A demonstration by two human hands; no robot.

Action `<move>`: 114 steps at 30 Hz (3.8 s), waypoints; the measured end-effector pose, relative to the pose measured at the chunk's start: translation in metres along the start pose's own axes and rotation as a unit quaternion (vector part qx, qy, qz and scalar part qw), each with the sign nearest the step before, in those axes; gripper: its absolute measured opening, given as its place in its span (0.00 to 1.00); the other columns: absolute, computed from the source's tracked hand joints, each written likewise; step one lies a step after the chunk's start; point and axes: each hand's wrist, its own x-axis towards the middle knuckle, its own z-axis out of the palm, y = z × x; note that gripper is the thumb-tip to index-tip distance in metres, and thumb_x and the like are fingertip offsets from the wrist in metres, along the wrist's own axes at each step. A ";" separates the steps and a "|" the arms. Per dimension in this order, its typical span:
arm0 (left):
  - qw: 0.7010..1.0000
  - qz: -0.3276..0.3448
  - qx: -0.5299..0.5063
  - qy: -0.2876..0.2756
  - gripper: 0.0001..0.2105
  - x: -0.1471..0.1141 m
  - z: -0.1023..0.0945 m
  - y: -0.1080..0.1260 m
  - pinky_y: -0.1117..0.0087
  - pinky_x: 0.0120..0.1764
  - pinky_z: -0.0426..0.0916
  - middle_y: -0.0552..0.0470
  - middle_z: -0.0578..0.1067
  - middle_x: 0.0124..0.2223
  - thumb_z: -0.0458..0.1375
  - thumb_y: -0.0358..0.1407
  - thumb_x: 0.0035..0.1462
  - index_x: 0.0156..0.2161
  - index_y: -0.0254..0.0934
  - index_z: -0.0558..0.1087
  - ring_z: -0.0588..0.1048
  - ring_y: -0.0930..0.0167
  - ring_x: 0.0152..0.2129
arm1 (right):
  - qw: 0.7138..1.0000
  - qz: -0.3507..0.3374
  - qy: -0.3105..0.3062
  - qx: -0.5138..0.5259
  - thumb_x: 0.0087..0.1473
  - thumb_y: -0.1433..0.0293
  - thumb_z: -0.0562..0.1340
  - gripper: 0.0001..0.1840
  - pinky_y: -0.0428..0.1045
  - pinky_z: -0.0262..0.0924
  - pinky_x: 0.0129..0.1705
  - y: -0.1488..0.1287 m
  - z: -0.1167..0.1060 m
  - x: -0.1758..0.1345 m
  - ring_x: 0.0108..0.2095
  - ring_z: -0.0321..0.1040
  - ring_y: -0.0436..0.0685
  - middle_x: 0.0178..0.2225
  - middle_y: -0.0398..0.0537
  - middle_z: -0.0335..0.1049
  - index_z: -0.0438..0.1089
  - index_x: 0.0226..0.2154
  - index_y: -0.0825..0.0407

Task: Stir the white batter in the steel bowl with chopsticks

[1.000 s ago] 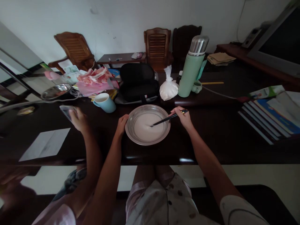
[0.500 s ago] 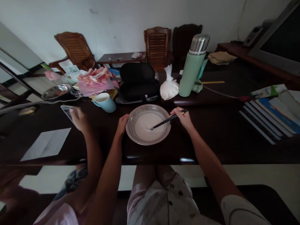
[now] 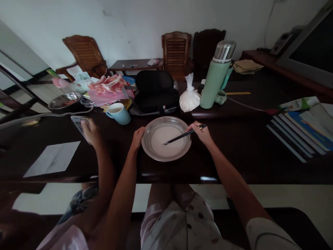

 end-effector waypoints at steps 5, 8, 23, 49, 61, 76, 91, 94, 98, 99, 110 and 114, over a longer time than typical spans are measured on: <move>1.000 -0.007 -0.002 0.003 0.18 -0.001 -0.001 0.001 0.75 0.24 0.54 0.55 0.56 0.22 0.55 0.44 0.54 0.20 0.35 0.58 0.55 0.75 0.21 | 0.998 -0.025 0.020 -0.048 0.57 0.51 0.58 0.21 0.54 0.64 0.43 0.002 -0.002 0.002 0.35 0.72 0.57 0.30 0.46 0.78 0.77 0.27 0.48; 1.000 -0.013 -0.005 0.003 0.18 -0.002 -0.001 0.003 0.75 0.24 0.53 0.56 0.56 0.22 0.55 0.44 0.52 0.20 0.35 0.58 0.54 0.76 0.21 | 0.998 0.011 0.057 0.013 0.55 0.51 0.60 0.21 0.53 0.65 0.38 0.003 -0.007 0.003 0.29 0.72 0.56 0.25 0.45 0.76 0.74 0.25 0.49; 0.999 -0.031 -0.004 0.009 0.16 -0.002 0.000 0.004 0.75 0.24 0.53 0.56 0.56 0.22 0.54 0.41 0.53 0.20 0.35 0.58 0.55 0.76 0.21 | 0.999 0.013 0.029 0.012 0.57 0.51 0.59 0.21 0.52 0.66 0.37 0.002 -0.007 0.002 0.29 0.73 0.56 0.25 0.45 0.76 0.74 0.25 0.49; 1.000 -0.018 0.000 0.005 0.17 -0.002 -0.002 0.003 0.76 0.24 0.54 0.55 0.56 0.22 0.55 0.42 0.54 0.20 0.34 0.58 0.55 0.76 0.21 | 0.999 0.031 0.010 0.028 0.55 0.49 0.59 0.22 0.52 0.67 0.37 0.002 -0.005 0.001 0.29 0.73 0.56 0.24 0.45 0.76 0.74 0.26 0.49; 0.999 -0.033 -0.005 0.012 0.17 -0.003 0.000 0.005 0.76 0.24 0.54 0.56 0.56 0.21 0.54 0.40 0.55 0.20 0.34 0.58 0.54 0.76 0.21 | 0.999 0.020 0.028 0.025 0.56 0.51 0.59 0.21 0.53 0.66 0.38 0.004 -0.006 0.003 0.29 0.73 0.56 0.24 0.45 0.76 0.74 0.26 0.49; 1.000 -0.015 -0.004 0.002 0.17 -0.002 -0.001 0.003 0.76 0.24 0.54 0.56 0.55 0.22 0.54 0.41 0.54 0.20 0.34 0.57 0.54 0.76 0.21 | 1.000 0.013 -0.012 0.024 0.56 0.51 0.59 0.21 0.52 0.67 0.39 0.005 -0.004 0.003 0.31 0.74 0.57 0.25 0.45 0.77 0.76 0.27 0.49; 1.000 -0.015 -0.004 0.002 0.17 -0.002 -0.001 0.004 0.76 0.24 0.53 0.56 0.55 0.22 0.55 0.42 0.53 0.21 0.35 0.57 0.54 0.76 0.21 | 1.000 -0.003 -0.018 0.006 0.57 0.52 0.60 0.19 0.52 0.67 0.42 0.007 -0.001 0.002 0.35 0.74 0.57 0.30 0.46 0.78 0.76 0.30 0.49; 1.000 -0.014 -0.001 0.000 0.16 -0.002 -0.001 0.003 0.76 0.24 0.53 0.56 0.55 0.22 0.54 0.41 0.54 0.21 0.35 0.57 0.54 0.76 0.21 | 1.000 -0.017 0.000 -0.012 0.57 0.53 0.60 0.18 0.53 0.66 0.44 0.007 -0.003 0.002 0.37 0.74 0.57 0.32 0.47 0.79 0.77 0.31 0.49; 1.000 -0.018 -0.004 0.003 0.16 -0.002 -0.001 0.002 0.76 0.24 0.53 0.56 0.56 0.22 0.54 0.41 0.54 0.21 0.34 0.59 0.54 0.76 0.21 | 0.999 0.014 0.028 0.029 0.56 0.52 0.60 0.20 0.51 0.67 0.38 0.005 -0.008 0.004 0.30 0.74 0.56 0.26 0.45 0.77 0.75 0.27 0.50; 1.000 -0.018 -0.004 0.004 0.16 -0.001 -0.001 0.002 0.76 0.24 0.53 0.56 0.56 0.22 0.54 0.41 0.54 0.21 0.35 0.59 0.54 0.76 0.21 | 0.999 0.021 0.021 0.039 0.56 0.52 0.60 0.20 0.51 0.67 0.37 0.005 -0.008 0.003 0.28 0.74 0.55 0.24 0.44 0.76 0.74 0.26 0.50; 1.000 -0.014 -0.004 0.003 0.17 -0.003 -0.001 0.003 0.76 0.24 0.54 0.56 0.56 0.21 0.54 0.39 0.56 0.20 0.34 0.57 0.54 0.76 0.21 | 1.000 0.007 0.016 0.015 0.56 0.52 0.59 0.20 0.52 0.66 0.40 0.003 -0.008 0.003 0.32 0.74 0.56 0.27 0.46 0.77 0.75 0.27 0.50; 1.000 -0.013 0.004 0.006 0.16 -0.003 -0.001 0.003 0.76 0.25 0.54 0.56 0.56 0.22 0.54 0.40 0.55 0.21 0.34 0.58 0.54 0.76 0.22 | 0.999 0.020 -0.021 0.039 0.56 0.51 0.60 0.20 0.52 0.67 0.39 0.001 -0.003 0.001 0.30 0.74 0.56 0.25 0.45 0.77 0.75 0.28 0.50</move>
